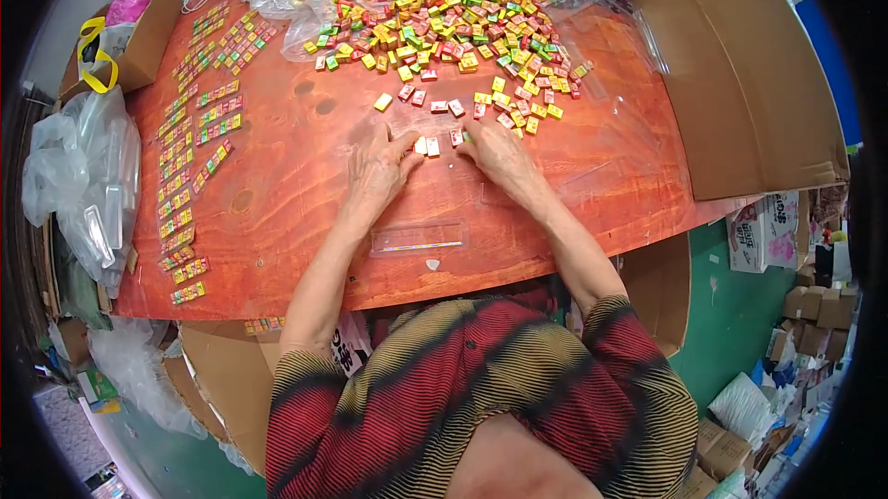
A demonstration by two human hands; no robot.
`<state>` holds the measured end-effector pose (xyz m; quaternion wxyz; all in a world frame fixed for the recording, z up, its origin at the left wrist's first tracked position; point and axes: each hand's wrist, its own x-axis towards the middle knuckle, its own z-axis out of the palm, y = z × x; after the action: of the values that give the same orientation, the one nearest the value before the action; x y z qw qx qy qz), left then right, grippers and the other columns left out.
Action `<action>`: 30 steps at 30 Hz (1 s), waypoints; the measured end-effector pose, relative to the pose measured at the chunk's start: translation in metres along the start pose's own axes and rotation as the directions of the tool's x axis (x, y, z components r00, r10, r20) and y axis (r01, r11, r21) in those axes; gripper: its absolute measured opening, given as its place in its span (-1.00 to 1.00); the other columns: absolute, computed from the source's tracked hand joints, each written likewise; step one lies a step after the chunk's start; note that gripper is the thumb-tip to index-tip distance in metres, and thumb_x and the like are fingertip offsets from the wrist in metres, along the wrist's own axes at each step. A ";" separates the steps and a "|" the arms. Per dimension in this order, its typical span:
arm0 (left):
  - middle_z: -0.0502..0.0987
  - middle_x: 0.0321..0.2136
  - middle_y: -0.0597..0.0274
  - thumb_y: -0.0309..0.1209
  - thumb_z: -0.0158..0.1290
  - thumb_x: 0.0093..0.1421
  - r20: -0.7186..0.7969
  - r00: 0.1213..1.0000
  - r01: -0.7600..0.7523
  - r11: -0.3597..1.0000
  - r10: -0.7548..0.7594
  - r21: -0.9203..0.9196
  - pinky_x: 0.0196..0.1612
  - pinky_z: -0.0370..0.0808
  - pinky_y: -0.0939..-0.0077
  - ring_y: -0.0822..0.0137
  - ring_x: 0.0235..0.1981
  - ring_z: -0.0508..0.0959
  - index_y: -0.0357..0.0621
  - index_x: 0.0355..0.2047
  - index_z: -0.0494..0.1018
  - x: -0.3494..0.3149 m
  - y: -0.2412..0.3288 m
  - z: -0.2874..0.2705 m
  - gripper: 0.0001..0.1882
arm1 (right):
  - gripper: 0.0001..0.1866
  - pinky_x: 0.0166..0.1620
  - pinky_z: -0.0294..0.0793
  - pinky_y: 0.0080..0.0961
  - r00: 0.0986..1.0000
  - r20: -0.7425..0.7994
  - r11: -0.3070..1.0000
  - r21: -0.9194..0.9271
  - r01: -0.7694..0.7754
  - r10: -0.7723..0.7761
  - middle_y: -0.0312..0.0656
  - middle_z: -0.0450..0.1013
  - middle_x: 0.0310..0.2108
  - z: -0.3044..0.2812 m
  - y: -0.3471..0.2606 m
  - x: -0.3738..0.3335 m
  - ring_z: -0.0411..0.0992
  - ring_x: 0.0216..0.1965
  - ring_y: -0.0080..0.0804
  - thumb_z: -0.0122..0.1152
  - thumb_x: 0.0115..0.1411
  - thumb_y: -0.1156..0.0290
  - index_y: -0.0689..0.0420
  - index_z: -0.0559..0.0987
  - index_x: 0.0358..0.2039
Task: Arranging and sorting small colorful packages into organized rows on a wooden table.
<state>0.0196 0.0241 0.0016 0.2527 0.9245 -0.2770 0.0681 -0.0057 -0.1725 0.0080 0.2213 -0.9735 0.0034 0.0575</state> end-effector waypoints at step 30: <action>0.34 -0.43 0.10 -0.41 0.12 -0.06 0.146 0.985 0.113 0.986 -0.096 -0.119 -0.36 0.38 0.30 0.12 -0.38 0.42 -0.06 -0.18 0.42 -0.064 0.041 -0.040 -0.65 | -0.67 -0.31 0.39 -0.20 0.969 -0.020 0.941 0.234 0.242 -0.245 0.04 0.28 -0.27 0.002 -0.042 -0.077 0.36 -0.29 0.03 0.10 0.05 0.36 0.11 0.37 -0.15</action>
<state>-0.0554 0.0452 0.0362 0.2940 0.9224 -0.2487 -0.0278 -0.0808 -0.1351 0.0326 0.3403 -0.9331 -0.1111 0.0332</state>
